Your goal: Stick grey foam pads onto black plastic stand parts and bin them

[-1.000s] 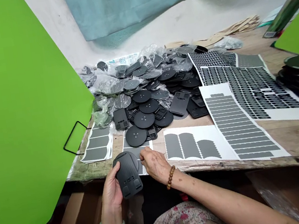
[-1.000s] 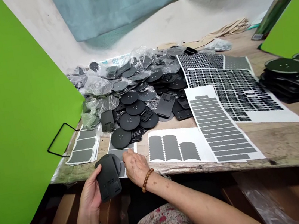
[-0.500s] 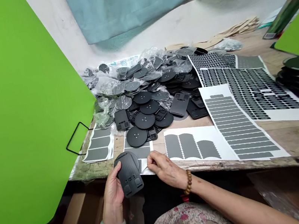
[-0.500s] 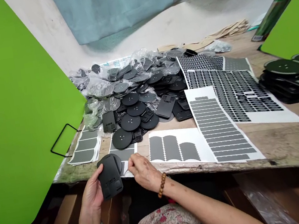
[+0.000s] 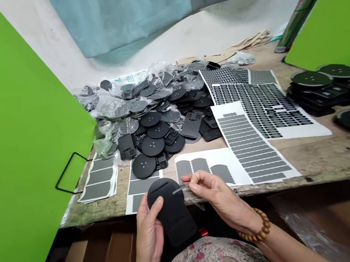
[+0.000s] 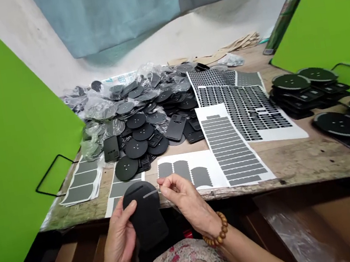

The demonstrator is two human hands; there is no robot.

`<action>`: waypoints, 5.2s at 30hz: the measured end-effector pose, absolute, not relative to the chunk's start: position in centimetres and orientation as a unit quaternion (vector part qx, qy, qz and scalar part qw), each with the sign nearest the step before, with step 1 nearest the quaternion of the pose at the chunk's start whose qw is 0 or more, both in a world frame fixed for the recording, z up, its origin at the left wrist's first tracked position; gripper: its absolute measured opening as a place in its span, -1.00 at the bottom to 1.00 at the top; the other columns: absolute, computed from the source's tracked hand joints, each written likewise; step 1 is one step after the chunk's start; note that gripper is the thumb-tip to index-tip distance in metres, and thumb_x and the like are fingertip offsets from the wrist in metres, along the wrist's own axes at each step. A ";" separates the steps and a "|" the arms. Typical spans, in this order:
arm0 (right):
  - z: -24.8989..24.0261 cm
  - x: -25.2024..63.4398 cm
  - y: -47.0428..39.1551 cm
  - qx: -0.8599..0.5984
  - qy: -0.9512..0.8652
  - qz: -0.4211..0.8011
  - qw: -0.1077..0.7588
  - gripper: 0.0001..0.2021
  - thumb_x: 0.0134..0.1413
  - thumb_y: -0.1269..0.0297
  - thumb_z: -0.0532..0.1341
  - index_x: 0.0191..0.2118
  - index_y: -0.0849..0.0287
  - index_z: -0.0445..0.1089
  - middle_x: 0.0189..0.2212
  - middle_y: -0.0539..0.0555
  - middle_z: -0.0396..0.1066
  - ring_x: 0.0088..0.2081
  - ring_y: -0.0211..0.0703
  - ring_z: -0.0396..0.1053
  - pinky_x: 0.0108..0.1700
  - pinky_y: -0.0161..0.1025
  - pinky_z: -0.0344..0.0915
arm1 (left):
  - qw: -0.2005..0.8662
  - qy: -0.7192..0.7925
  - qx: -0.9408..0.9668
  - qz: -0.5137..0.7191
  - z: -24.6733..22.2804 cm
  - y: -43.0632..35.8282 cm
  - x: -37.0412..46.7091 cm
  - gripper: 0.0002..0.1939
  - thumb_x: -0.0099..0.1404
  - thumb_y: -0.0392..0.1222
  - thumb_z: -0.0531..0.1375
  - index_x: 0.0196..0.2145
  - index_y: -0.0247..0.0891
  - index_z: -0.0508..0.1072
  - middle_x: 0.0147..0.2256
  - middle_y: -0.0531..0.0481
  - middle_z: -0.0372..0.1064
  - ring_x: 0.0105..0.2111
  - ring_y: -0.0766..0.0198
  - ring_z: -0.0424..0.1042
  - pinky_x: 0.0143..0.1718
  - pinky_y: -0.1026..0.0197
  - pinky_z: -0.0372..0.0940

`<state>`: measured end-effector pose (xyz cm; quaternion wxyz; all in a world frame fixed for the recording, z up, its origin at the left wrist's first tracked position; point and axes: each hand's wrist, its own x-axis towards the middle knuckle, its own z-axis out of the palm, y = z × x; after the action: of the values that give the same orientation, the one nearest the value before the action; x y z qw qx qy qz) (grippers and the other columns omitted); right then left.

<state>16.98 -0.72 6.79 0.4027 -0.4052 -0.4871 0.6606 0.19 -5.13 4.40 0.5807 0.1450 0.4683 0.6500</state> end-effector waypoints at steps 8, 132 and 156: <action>5.7 18.8 -1.2 -0.429 -0.458 0.652 0.426 -0.80 0.03 0.16 0.21 -0.46 0.15 0.27 -0.19 0.10 0.40 0.11 0.00 0.17 0.07 -0.13 0.02 | 0.622 0.459 0.194 0.604 3.7 -4.6 4.7 -0.58 0.05 -0.25 0.31 -0.10 -0.27 0.38 -0.19 -0.07 0.48 -0.16 0.14 0.45 -0.08 0.15 0.29; 3.3 20.0 -0.4 -0.430 -0.382 0.669 0.471 -0.67 -0.07 0.14 0.31 -0.20 0.15 0.28 -0.25 0.00 0.33 -0.32 -0.32 0.32 -0.20 -0.29 0.26 | 0.566 0.482 0.065 0.665 4.3 -2.3 5.9 -0.79 0.00 -0.24 0.36 -0.36 -0.24 0.46 -0.39 0.13 0.49 -0.41 0.41 0.43 -0.24 0.36 0.26; 2.5 18.1 -3.6 -0.298 -0.288 0.780 0.469 -0.67 0.00 0.11 0.29 -0.26 0.23 0.21 -0.49 0.00 0.43 -0.53 -0.32 0.43 -0.49 -0.43 0.33 | 0.573 0.459 0.169 0.658 4.6 -2.9 6.3 -0.62 0.08 -0.18 0.32 -0.12 -0.20 0.41 -0.28 0.03 0.46 -0.36 0.37 0.42 -0.29 0.33 0.30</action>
<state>18.08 -3.62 2.53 0.4689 -0.2984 -0.2884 0.7797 6.28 -2.92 4.63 0.5727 0.1687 0.4586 0.6582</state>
